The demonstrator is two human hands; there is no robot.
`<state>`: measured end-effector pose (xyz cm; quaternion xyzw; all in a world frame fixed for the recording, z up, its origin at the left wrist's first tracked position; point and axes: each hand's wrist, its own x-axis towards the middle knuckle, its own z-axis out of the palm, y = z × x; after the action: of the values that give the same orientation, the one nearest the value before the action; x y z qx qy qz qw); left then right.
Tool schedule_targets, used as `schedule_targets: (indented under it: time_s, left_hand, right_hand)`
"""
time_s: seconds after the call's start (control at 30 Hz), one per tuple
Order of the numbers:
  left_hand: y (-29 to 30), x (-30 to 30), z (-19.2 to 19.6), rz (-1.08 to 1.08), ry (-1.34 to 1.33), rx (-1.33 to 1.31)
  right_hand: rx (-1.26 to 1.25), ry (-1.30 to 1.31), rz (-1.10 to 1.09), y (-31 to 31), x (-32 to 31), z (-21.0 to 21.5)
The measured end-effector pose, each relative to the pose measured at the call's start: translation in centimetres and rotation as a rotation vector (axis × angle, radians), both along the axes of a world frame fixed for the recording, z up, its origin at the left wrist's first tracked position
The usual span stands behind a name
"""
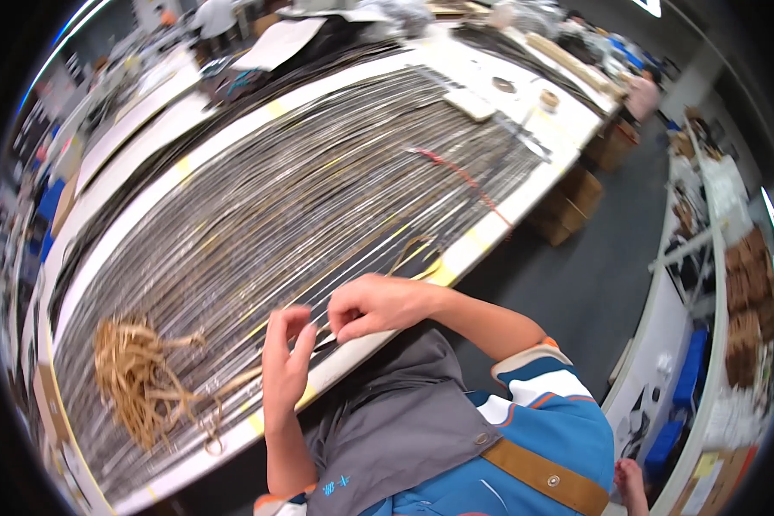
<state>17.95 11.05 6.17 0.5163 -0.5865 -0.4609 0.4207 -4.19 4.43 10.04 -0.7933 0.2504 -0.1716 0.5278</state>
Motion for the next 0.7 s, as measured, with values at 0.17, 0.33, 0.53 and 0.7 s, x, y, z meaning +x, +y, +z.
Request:
schedule_targets:
  time_s: [0.17, 0.33, 0.53, 0.7]
  left_hand:
    - [-0.1, -3.2, -1.4, -0.434, 0.251, 0.09]
    - [0.7, -2.0, -0.2, -0.5, 0.43, 0.411]
    - [-0.8, -0.9, -1.7, -0.225, 0.288, -0.098]
    - [-1.8, -1.0, -2.7, -0.397, 0.435, 0.174]
  right_hand:
    - [0.003, -0.452, -0.067, 0.1, -1.3, 0.2]
    - [0.085, -0.706, -0.105, -0.8, -3.3, -1.7]
    - [0.157, -0.696, -0.1, -2.5, 0.7, -3.2]
    - [0.316, -0.748, -0.042, -3.3, 3.7, -3.8]
